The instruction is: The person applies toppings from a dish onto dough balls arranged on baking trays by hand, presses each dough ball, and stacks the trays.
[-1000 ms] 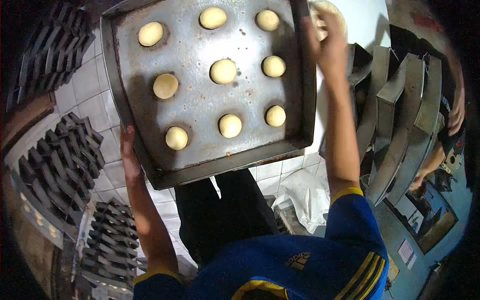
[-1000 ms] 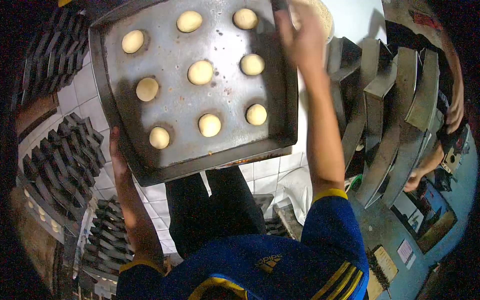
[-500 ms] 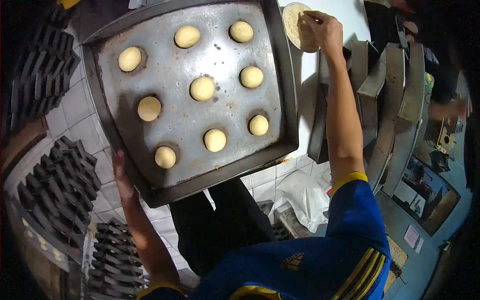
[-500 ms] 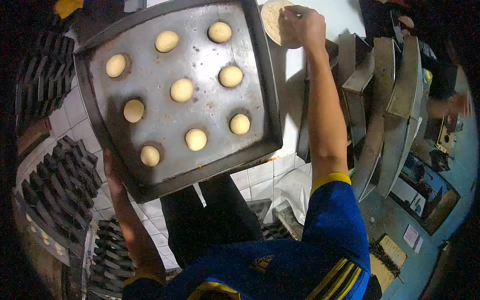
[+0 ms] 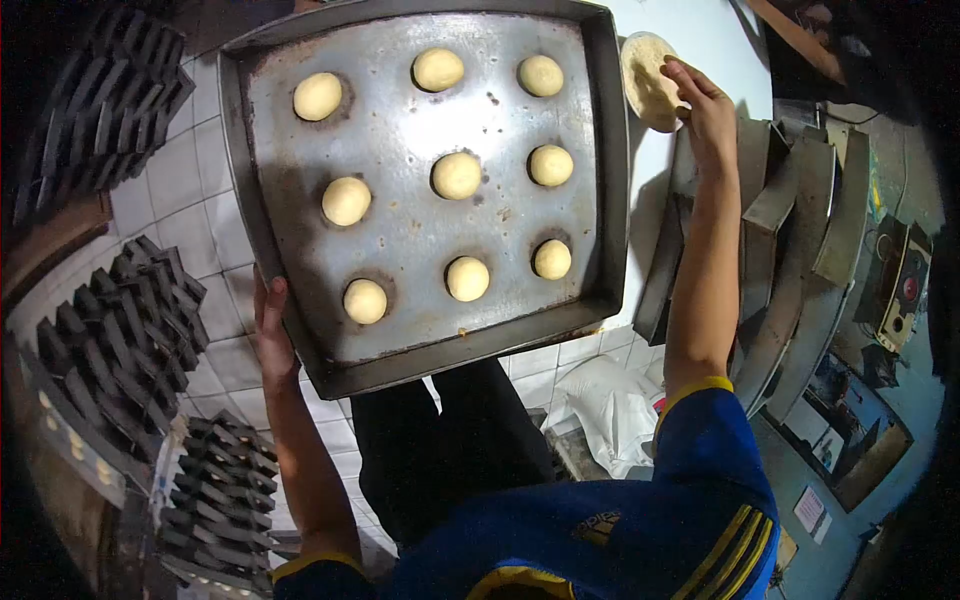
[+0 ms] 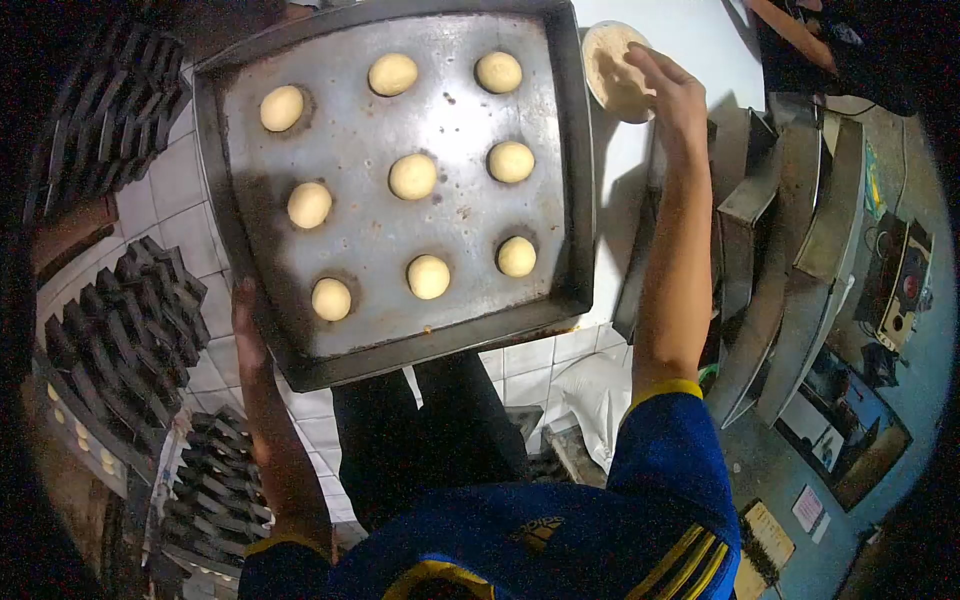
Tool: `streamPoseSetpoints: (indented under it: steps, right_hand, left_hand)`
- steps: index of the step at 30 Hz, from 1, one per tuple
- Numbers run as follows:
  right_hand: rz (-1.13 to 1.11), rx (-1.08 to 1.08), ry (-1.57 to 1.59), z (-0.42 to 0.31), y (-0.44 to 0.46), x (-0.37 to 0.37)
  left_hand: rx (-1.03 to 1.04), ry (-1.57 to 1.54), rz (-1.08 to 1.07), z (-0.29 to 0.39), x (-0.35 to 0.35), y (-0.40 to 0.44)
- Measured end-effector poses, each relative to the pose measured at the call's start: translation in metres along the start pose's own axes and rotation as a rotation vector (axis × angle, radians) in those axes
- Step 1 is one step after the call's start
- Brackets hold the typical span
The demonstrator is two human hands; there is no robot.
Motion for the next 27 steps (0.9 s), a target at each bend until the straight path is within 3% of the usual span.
streamPoseSetpoints:
  steps: [3,5,7,8,11,12,14,21,25,27]
  right_hand:
    - [-0.169,0.042,0.133,-0.031,-0.025,0.046]
    - [-0.298,-0.048,0.065,-0.062,-0.043,0.092]
    - [-0.386,-0.152,0.223,-0.073,-0.055,0.139]
    - [-0.375,-0.358,0.087,-0.084,-0.059,0.155]
    - [-0.270,-0.606,-0.123,-0.113,-0.068,0.193]
    - [-0.269,-0.603,-0.123,-0.111,-0.065,0.202]
    - [-0.214,-0.956,-0.461,-0.116,-0.065,0.216]
    - [-0.228,-1.034,-0.687,-0.096,-0.083,0.232]
    - [-0.254,-0.956,-0.640,-0.096,-0.095,0.225]
    - [-0.258,-0.926,-0.402,-0.096,-0.087,0.222]
  left_hand:
    - [0.000,0.002,0.024,0.002,0.004,-0.002]
    - [-0.004,0.008,0.009,0.001,0.001,0.000]
    - [-0.007,0.018,-0.001,-0.002,-0.001,0.001]
    - [0.005,0.024,0.019,-0.002,-0.001,0.001]
    - [0.011,0.025,0.033,0.001,0.002,-0.002]
    - [0.007,0.013,0.024,0.002,0.003,-0.002]
    - [-0.008,0.018,0.027,-0.008,-0.007,0.004]
    - [-0.020,0.015,0.048,-0.002,-0.001,-0.001]
    - [-0.032,0.038,0.077,-0.009,-0.008,0.005]
    - [-0.003,0.082,0.089,-0.011,-0.010,0.006]
Point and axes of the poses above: each hand's wrist, its own y-axis towards the middle knuckle, its own x-axis out of the palm, z = x × y, the point moved 3 cm from there along y, towards the middle knuckle, and after that the axes turned 9 degrees about -x, right-handed, at the moved point
